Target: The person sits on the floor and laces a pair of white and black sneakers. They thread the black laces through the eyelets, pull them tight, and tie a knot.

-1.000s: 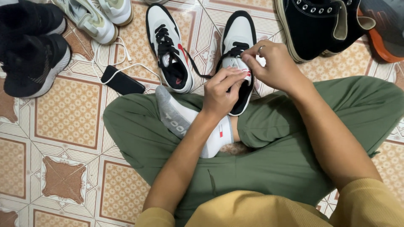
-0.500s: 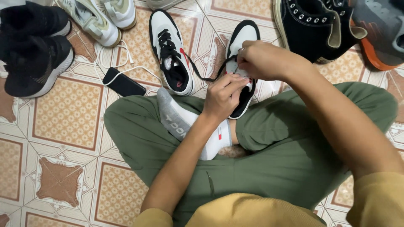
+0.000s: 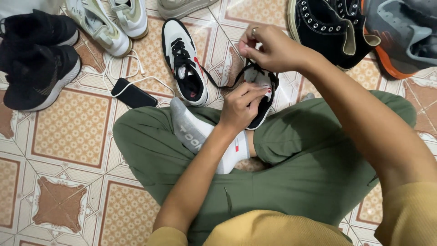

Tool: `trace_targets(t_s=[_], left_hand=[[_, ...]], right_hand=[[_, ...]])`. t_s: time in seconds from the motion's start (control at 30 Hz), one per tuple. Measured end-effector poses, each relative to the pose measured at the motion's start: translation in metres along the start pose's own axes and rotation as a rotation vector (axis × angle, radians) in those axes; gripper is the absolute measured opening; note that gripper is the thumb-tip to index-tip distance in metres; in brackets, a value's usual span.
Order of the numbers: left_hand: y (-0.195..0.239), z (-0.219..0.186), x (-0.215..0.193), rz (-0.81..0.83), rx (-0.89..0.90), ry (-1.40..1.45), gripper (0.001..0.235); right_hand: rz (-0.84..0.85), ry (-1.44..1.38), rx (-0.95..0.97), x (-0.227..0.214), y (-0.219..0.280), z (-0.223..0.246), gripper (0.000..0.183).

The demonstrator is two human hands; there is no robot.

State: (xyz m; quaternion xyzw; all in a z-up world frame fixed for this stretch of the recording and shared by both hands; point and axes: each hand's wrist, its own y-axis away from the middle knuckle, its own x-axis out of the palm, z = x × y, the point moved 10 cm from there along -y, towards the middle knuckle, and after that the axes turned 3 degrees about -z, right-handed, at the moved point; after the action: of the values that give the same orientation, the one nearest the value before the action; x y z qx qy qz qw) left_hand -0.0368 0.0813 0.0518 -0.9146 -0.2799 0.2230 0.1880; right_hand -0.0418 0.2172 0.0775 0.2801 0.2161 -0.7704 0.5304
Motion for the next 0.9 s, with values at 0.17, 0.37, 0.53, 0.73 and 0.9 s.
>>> trace_targets(t_s=[0.17,0.37,0.53,0.73,0.9], left_hand=[[0.002,0.002,-0.001,0.000,-0.023,-0.001,0.022],[-0.002,-0.004,-0.002,0.002,-0.014,0.024,0.019],[0.003,0.006,0.001,0.011,-0.027,-0.023,0.019],[0.005,0.036,0.004,0.000,-0.120,-0.111,0.014],[0.007,0.052,0.015,0.056,-0.100,-0.185,0.019]], right_hand=[[-0.022,-0.020,-0.114,0.001,-0.016,0.030,0.005],[-0.048,0.005,-0.226,-0.005,-0.027,0.078,0.004],[-0.041,0.036,-0.265,0.011,-0.018,0.084,0.003],[-0.191,-0.071,-0.009,0.011,0.041,0.005,0.024],[-0.321,-0.103,0.517,0.030,0.129,-0.152,0.037]])
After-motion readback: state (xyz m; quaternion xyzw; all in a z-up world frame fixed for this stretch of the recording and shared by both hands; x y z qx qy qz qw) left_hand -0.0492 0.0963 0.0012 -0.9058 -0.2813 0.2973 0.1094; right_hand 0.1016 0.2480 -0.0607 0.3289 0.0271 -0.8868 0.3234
